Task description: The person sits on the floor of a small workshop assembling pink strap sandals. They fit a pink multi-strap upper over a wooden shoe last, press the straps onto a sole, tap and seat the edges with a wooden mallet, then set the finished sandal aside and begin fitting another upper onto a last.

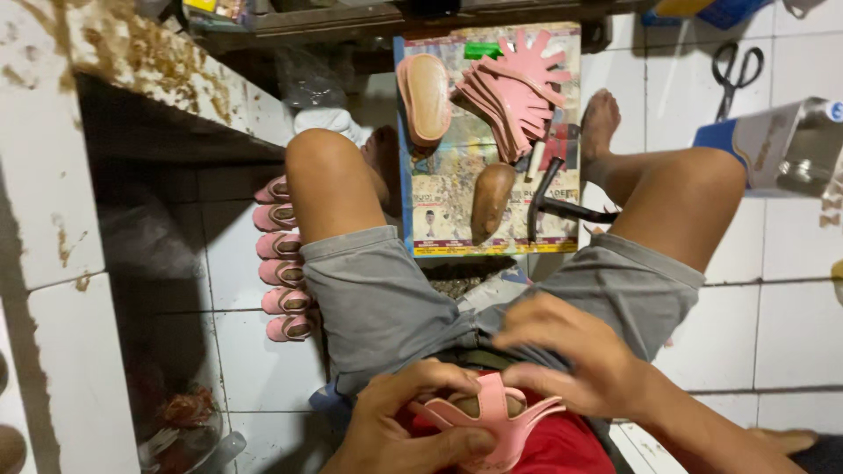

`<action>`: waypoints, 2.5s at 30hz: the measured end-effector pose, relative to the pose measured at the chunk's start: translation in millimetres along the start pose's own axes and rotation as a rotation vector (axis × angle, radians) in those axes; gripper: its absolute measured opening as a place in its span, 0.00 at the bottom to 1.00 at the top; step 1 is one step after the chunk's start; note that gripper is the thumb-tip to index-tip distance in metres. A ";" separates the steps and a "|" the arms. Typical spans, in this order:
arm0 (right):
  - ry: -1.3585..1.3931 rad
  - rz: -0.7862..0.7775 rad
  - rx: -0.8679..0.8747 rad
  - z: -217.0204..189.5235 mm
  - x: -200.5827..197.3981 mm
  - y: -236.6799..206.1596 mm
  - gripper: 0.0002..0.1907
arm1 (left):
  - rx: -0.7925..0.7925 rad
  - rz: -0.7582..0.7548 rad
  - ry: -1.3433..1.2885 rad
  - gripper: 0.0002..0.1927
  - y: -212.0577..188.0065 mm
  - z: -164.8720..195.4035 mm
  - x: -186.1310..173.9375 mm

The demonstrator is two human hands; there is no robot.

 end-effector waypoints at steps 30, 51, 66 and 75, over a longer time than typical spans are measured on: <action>0.731 -0.091 0.377 11.9 50.2 -37.0 0.22 | -0.104 -0.189 0.265 0.17 -1.5 6.8 -7.6; 0.758 0.166 0.787 44.1 63.7 -61.5 0.03 | -0.107 0.210 -0.258 0.27 -32.8 -57.7 -42.5; 1.664 -0.561 0.796 16.3 100.9 -9.6 0.62 | 0.347 -0.084 0.241 0.18 -11.5 16.0 -5.8; 0.450 0.041 0.573 7.9 5.4 -22.2 0.07 | -0.149 0.089 -0.029 0.20 -4.9 -9.0 -18.4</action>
Point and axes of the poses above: each hand's wrist, its own y-axis towards the middle knuckle, its own x-axis out of the palm, z = x × y, the point moved 6 cm from there along y, towards the middle knuckle, and after that the axes turned 4 degrees about z, right-handed, at the moved point
